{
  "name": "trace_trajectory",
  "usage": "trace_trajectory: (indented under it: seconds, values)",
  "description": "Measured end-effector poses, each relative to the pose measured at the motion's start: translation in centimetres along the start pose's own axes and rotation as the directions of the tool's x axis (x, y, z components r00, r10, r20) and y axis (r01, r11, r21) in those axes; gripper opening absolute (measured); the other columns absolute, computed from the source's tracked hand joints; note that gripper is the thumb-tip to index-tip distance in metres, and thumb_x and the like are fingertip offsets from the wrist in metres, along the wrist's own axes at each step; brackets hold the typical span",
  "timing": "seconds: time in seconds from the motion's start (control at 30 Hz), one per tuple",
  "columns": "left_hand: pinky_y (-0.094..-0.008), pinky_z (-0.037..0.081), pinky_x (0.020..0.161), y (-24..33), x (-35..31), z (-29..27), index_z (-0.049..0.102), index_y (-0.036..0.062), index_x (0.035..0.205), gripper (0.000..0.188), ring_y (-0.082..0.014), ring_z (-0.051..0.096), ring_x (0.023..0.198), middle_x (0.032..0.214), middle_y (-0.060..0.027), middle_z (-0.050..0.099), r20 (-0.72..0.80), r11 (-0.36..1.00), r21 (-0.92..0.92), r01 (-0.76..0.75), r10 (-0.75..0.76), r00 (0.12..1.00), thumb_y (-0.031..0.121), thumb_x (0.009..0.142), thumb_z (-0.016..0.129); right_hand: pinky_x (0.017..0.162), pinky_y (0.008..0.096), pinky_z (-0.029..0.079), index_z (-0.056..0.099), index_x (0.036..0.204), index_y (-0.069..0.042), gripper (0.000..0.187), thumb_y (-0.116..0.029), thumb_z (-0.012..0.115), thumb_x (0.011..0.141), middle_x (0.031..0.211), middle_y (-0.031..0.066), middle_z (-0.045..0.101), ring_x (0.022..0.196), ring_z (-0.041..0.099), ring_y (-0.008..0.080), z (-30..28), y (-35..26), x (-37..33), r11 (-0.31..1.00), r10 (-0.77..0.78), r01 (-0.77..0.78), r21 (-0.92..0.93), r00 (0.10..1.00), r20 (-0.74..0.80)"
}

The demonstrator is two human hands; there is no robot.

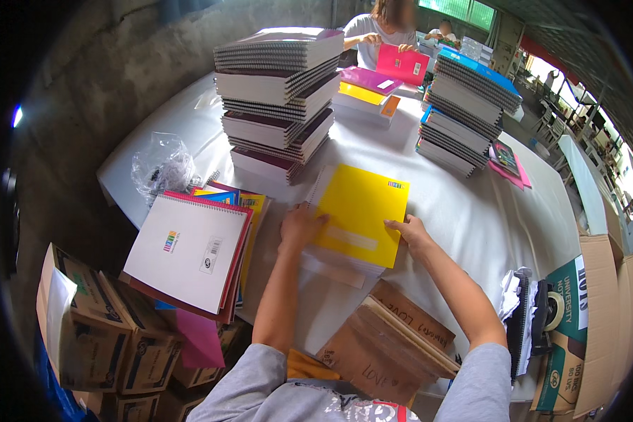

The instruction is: The person places multi-colored notebook covers onto paper stacks and inserts a spiral binding using a manual binding guide.

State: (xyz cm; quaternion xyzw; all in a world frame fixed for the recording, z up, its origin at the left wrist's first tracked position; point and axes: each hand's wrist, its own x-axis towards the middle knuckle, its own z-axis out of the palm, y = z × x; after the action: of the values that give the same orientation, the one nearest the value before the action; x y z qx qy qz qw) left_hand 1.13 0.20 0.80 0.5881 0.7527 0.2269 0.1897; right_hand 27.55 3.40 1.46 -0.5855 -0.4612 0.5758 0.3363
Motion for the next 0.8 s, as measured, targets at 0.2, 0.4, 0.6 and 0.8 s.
trace_trajectory:
  seconds: [0.2, 0.4, 0.6, 0.8]
  values:
    - [-0.0455, 0.041, 0.094, 0.6, -1.2, 0.7, 0.037, 0.0036, 0.135, 0.085, -0.037, 0.042, 0.122, 0.141, -0.0203, 0.033, -0.061, 0.992, -0.03, -0.121, 0.119, 0.991, 0.058, 0.073, 0.061, 0.077, 0.0374, 0.051, 0.053, 0.109, 0.0, 0.023, -0.016, 0.05, 0.092, 0.103, 0.0133, 0.062, 0.088, 0.062, 0.0253, -0.1, -0.4, 1.0, 0.915, 0.149, -0.178, 0.363, 0.983, 0.106]
    - [-0.0494, 0.035, 0.099, 0.9, -1.9, -0.4, 0.035, 0.0165, 0.139, 0.088, -0.0448, 0.029, 0.129, 0.149, -0.0157, 0.019, 0.071, 0.976, 0.019, -0.216, 0.214, 0.974, 0.065, 0.07, 0.06, 0.077, 0.042, 0.052, 0.051, 0.11, 0.002, 0.023, -0.012, 0.047, 0.092, 0.103, 0.0151, 0.061, 0.087, 0.062, 0.0275, -2.6, 1.0, 2.0, 0.839, 0.228, -0.294, 0.459, 0.954, 0.194]
    - [-0.0544, 0.027, 0.102, -0.4, -0.9, 0.5, 0.03, 0.0108, 0.14, 0.094, -0.0444, 0.024, 0.132, 0.148, -0.0189, 0.019, 0.07, 0.967, -0.072, -0.245, 0.25, 0.966, 0.067, 0.07, 0.059, 0.073, 0.0398, 0.052, 0.049, 0.108, 0.0, 0.02, -0.007, 0.051, 0.09, 0.103, 0.0146, 0.06, 0.087, 0.062, 0.025, -0.9, 1.3, 0.6, 0.961, -0.058, 0.074, 0.268, 0.996, -0.065]
    - [-0.0496, 0.026, 0.104, -0.2, -1.0, 0.8, 0.026, 0.0033, 0.139, 0.094, -0.0375, 0.026, 0.133, 0.146, -0.0222, 0.022, 0.026, 0.962, -0.073, -0.264, 0.266, 0.964, 0.059, 0.073, 0.062, 0.082, 0.0372, 0.046, 0.043, 0.108, 0.002, 0.026, -0.008, 0.054, 0.086, 0.102, 0.0185, 0.059, 0.097, 0.059, 0.0283, 2.1, -0.4, -1.6, 0.86, -0.437, 0.344, -0.378, 0.878, -0.196]
